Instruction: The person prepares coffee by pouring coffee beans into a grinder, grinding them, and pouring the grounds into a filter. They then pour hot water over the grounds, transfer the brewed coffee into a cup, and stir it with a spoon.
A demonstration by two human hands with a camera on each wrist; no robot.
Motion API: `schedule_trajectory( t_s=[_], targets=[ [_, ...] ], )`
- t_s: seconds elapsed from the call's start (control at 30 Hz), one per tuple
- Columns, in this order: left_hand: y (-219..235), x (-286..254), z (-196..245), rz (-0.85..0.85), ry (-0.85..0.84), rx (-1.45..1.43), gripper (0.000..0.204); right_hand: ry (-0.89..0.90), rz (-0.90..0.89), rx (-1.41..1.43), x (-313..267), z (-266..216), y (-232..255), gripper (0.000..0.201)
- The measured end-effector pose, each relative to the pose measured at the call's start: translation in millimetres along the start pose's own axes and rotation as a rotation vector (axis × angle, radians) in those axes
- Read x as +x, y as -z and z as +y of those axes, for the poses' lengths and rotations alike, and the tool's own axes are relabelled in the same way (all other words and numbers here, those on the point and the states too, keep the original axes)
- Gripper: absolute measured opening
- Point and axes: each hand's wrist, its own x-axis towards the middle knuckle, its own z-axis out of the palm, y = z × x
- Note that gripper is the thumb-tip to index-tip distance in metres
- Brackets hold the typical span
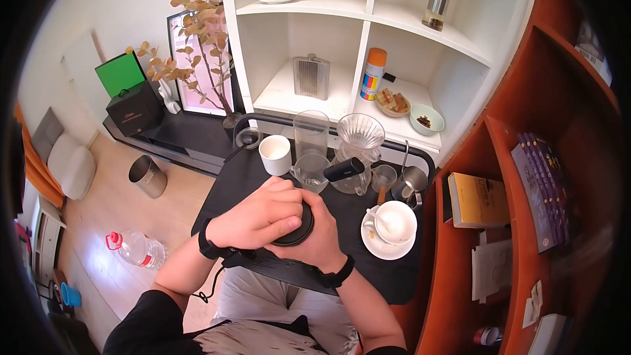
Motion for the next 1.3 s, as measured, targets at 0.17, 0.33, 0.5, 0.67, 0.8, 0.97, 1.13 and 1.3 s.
schedule_trajectory(
  t_s=[0.17, 0.33, 0.5, 0.67, 0.8, 0.97, 1.13, 1.3],
  targets=[
    [-24.6, 0.4, 29.2, 0.273, 0.197, 0.402, 0.022, 0.018, 0.037, -0.068, -2.1, 4.0, -3.4, 0.092],
    [-42.2, -0.1, 41.3, 0.382, 0.332, 0.526, 0.025, 0.037, 0.063, -0.095, -4.1, 10.1, -7.8, 0.092],
    [-15.0, -1.1, 19.3, 0.104, 0.152, 0.259, 0.017, 0.036, 0.013, -0.018, 0.1, 1.7, 0.4, 0.096],
    [-11.9, -5.6, 5.8, 0.094, 0.037, 0.141, 0.019, -0.044, -0.015, 0.026, -1.1, 3.9, 0.7, 0.101],
    [-26.6, -7.9, 37.6, 0.470, 0.400, 0.578, 0.035, 0.011, -0.012, 0.010, -0.3, 5.4, 0.0, 0.102],
    [-28.9, -6.6, 39.7, 0.353, 0.419, 0.701, 0.029, 0.052, 0.036, -0.048, -0.3, 5.2, -1.5, 0.100],
    [-12.1, -9.8, 27.7, 0.207, 0.257, 0.542, 0.015, 0.001, 0.042, -0.047, -0.6, 1.7, -1.1, 0.100],
    [-2.6, -13.5, 24.7, 0.117, 0.176, 0.360, 0.022, -0.017, 0.026, -0.042, -0.2, 2.0, -1.9, 0.104]
  ],
)
